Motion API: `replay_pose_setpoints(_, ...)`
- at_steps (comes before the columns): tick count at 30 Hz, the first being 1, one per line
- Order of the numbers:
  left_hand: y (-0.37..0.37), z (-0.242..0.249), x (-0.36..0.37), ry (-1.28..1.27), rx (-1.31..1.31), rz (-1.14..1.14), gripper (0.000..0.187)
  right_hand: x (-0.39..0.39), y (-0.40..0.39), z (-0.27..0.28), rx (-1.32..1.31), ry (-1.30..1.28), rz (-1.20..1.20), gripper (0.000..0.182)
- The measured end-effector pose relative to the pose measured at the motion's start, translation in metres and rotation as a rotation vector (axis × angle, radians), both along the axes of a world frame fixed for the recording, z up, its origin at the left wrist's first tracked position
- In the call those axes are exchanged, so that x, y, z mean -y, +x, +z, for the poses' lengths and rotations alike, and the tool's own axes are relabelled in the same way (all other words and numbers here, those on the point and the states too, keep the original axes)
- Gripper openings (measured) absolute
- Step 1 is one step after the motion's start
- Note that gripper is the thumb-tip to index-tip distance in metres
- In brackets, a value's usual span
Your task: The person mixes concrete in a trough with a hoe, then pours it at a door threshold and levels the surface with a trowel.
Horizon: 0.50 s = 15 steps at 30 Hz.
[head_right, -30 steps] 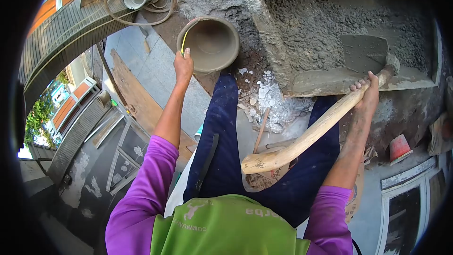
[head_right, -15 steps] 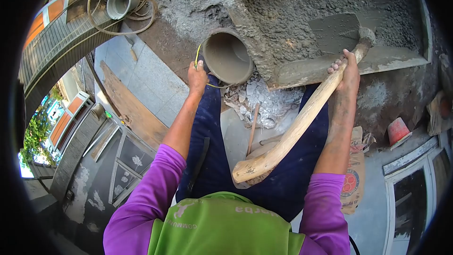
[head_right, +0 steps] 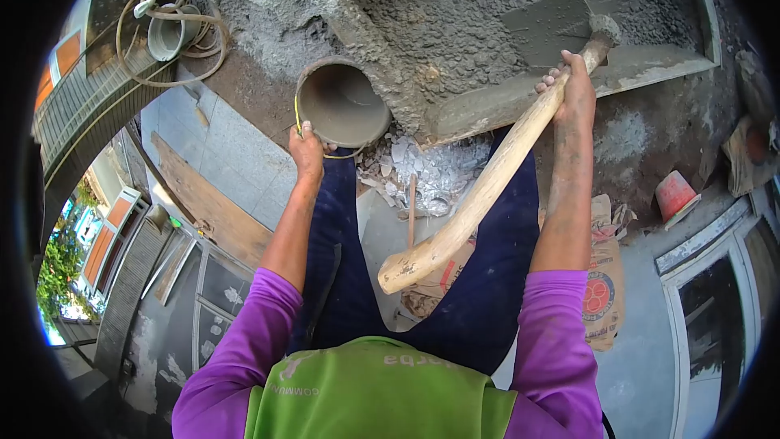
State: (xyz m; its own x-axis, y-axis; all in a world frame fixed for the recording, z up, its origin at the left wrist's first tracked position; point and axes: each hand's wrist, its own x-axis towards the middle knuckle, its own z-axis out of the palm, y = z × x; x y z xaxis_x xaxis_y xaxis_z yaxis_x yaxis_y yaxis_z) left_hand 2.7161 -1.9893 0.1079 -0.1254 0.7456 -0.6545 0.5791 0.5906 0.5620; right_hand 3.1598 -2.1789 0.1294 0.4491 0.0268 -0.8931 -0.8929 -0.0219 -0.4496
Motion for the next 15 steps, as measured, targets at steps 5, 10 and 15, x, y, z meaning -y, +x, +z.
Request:
replay_pose_setpoints(5, -0.052, -0.035, -0.03, 0.047, -0.385, -0.126, 0.042, 0.0, 0.031, -0.008, 0.036, 0.041, -0.026, 0.03)
replay_pose_setpoints(10, -0.008, 0.017, -0.047, 0.655, -0.804, -0.768, 0.058, -0.004, 0.097, -0.027, 0.061, 0.091, -0.069, 0.026)
replay_pose_setpoints(15, 0.21, 0.149, -0.001, -0.595, 0.352, -1.058, 0.076, -0.023, 0.152, -0.046, 0.095, 0.054, -0.098, 0.024)
